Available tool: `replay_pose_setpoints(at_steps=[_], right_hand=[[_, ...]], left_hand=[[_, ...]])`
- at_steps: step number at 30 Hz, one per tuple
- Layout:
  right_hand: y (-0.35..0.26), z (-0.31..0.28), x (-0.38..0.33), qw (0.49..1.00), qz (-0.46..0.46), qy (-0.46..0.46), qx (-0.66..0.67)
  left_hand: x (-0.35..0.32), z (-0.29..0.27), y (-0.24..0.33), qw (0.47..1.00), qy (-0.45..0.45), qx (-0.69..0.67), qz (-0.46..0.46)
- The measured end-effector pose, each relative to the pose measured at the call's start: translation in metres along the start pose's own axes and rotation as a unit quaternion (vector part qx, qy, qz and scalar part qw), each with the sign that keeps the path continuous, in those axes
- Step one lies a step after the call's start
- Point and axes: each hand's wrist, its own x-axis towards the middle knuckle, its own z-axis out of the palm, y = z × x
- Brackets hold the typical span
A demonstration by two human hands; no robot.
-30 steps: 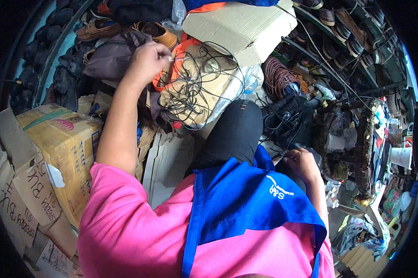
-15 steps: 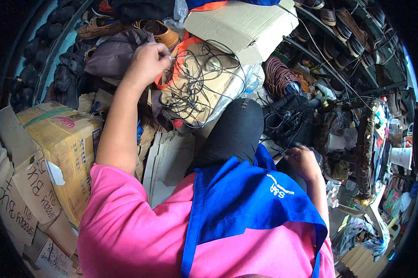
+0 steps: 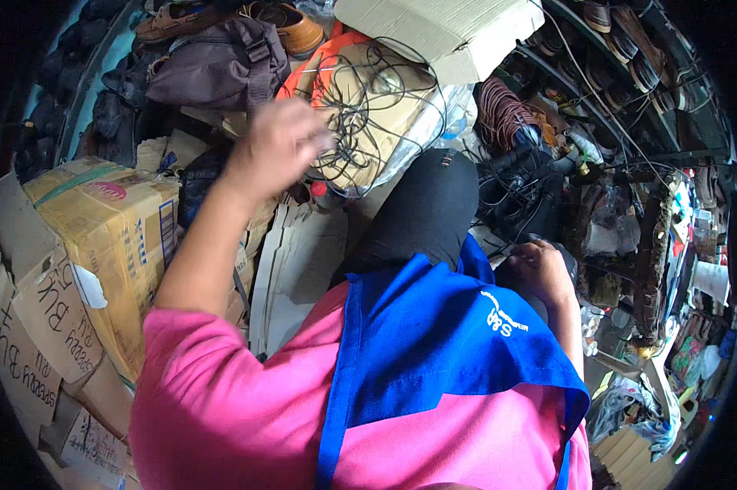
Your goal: Manually sewing a black leather shoe component using needle and thread.
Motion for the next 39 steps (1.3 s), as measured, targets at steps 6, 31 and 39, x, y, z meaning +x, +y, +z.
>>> replay_pose_setpoints(at_steps=[6,31,39], right_hand=[[-0.028,-0.011,0.009,1.0,0.0,0.01,0.022],[-0.235,-0.149,0.134,0.944,-0.139,0.107,0.278],[-0.193,-0.145,0.138,0.936,-0.197,0.16,0.245]], left_hand=[[-0.067,0.029,0.019,0.986,-0.057,0.1,0.119],[0.072,-0.067,-0.087,0.906,0.01,-0.405,-0.12],[0.075,-0.073,-0.133,0.9,0.105,-0.408,-0.108]])
